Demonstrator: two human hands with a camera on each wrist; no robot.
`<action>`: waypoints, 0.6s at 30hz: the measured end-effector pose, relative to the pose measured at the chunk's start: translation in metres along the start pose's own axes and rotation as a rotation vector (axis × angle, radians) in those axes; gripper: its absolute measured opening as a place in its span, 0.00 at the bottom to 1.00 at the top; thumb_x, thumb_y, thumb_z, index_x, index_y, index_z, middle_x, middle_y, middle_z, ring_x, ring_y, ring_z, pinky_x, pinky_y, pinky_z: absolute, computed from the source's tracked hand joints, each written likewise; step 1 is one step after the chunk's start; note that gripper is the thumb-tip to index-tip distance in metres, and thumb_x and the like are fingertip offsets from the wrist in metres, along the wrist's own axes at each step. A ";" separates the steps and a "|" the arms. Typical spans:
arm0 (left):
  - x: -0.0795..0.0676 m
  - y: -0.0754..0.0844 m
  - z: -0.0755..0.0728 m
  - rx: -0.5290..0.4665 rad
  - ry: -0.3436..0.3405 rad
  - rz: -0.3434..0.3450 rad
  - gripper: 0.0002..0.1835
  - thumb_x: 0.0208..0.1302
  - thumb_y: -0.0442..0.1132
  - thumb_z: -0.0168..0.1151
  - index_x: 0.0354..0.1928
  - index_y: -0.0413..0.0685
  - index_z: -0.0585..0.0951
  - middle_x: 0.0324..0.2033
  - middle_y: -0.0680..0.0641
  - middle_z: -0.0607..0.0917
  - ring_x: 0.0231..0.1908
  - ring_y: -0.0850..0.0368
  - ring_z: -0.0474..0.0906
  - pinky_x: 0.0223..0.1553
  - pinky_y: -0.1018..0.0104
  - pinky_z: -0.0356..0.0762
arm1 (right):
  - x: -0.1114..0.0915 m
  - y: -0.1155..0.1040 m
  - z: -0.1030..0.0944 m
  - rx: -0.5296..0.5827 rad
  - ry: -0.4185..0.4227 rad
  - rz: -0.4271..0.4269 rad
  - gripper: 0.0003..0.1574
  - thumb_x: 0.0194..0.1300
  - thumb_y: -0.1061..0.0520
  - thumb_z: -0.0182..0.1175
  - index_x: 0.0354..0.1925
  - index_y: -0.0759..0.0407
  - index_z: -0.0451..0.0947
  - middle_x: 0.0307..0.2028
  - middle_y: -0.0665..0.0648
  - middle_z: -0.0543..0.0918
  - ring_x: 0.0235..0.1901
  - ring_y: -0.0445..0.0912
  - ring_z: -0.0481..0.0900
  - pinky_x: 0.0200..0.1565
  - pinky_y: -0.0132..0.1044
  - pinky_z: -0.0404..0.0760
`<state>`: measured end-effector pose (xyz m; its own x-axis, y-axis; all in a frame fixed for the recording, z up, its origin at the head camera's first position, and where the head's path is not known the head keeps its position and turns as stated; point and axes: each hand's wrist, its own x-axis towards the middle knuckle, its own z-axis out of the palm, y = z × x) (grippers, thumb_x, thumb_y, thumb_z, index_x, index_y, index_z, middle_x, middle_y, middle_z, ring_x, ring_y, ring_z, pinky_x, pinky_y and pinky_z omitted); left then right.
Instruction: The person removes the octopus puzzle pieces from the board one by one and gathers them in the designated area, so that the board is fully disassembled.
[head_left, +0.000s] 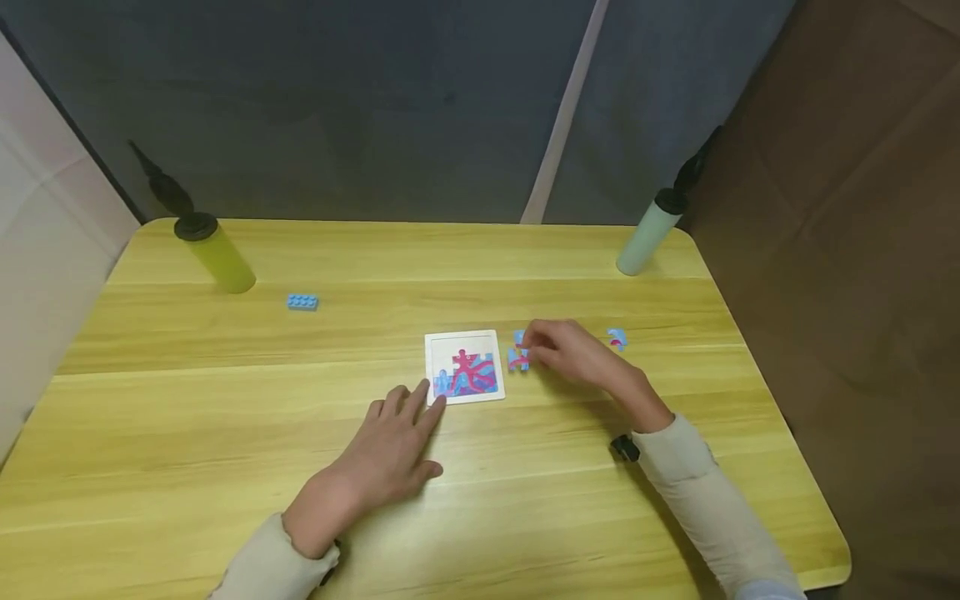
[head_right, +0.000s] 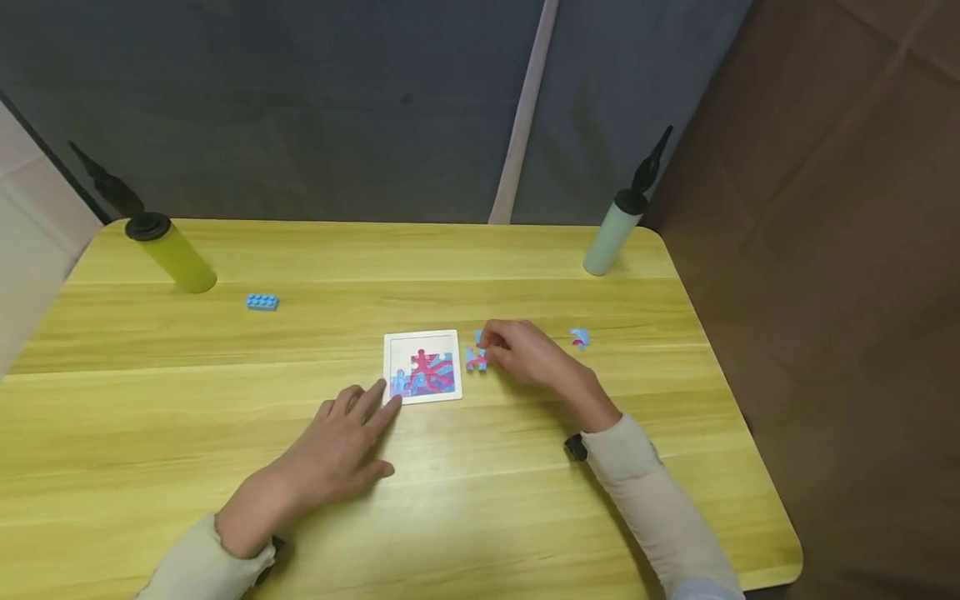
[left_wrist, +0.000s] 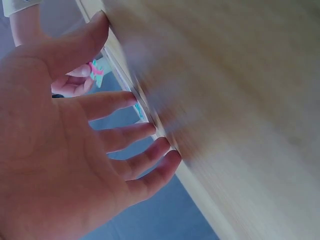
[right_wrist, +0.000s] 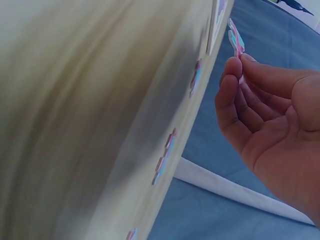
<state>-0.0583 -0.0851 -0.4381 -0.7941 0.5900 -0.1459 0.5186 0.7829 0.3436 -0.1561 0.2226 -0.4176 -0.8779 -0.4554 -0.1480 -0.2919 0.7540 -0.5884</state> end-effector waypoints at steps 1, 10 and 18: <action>0.000 0.000 0.000 0.001 -0.001 0.000 0.46 0.65 0.53 0.70 0.77 0.39 0.64 0.78 0.30 0.59 0.72 0.30 0.59 0.70 0.36 0.62 | -0.001 0.001 0.000 0.000 -0.001 -0.001 0.05 0.76 0.60 0.59 0.45 0.58 0.81 0.35 0.53 0.85 0.33 0.44 0.76 0.39 0.36 0.77; 0.000 0.000 0.000 -0.006 -0.007 -0.001 0.45 0.65 0.53 0.70 0.78 0.39 0.63 0.78 0.31 0.59 0.72 0.31 0.59 0.70 0.36 0.62 | -0.008 0.008 0.000 0.005 -0.038 0.003 0.03 0.74 0.62 0.60 0.41 0.58 0.81 0.32 0.52 0.85 0.32 0.42 0.77 0.41 0.36 0.78; -0.001 0.000 0.000 0.000 -0.007 0.006 0.45 0.66 0.53 0.70 0.78 0.39 0.63 0.78 0.30 0.59 0.72 0.30 0.59 0.70 0.36 0.62 | -0.009 0.011 0.001 -0.013 -0.092 0.008 0.04 0.74 0.61 0.61 0.39 0.57 0.82 0.32 0.51 0.85 0.33 0.41 0.76 0.42 0.36 0.77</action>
<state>-0.0576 -0.0856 -0.4379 -0.7889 0.5958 -0.1506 0.5230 0.7796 0.3447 -0.1509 0.2345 -0.4234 -0.8419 -0.4902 -0.2256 -0.2903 0.7639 -0.5764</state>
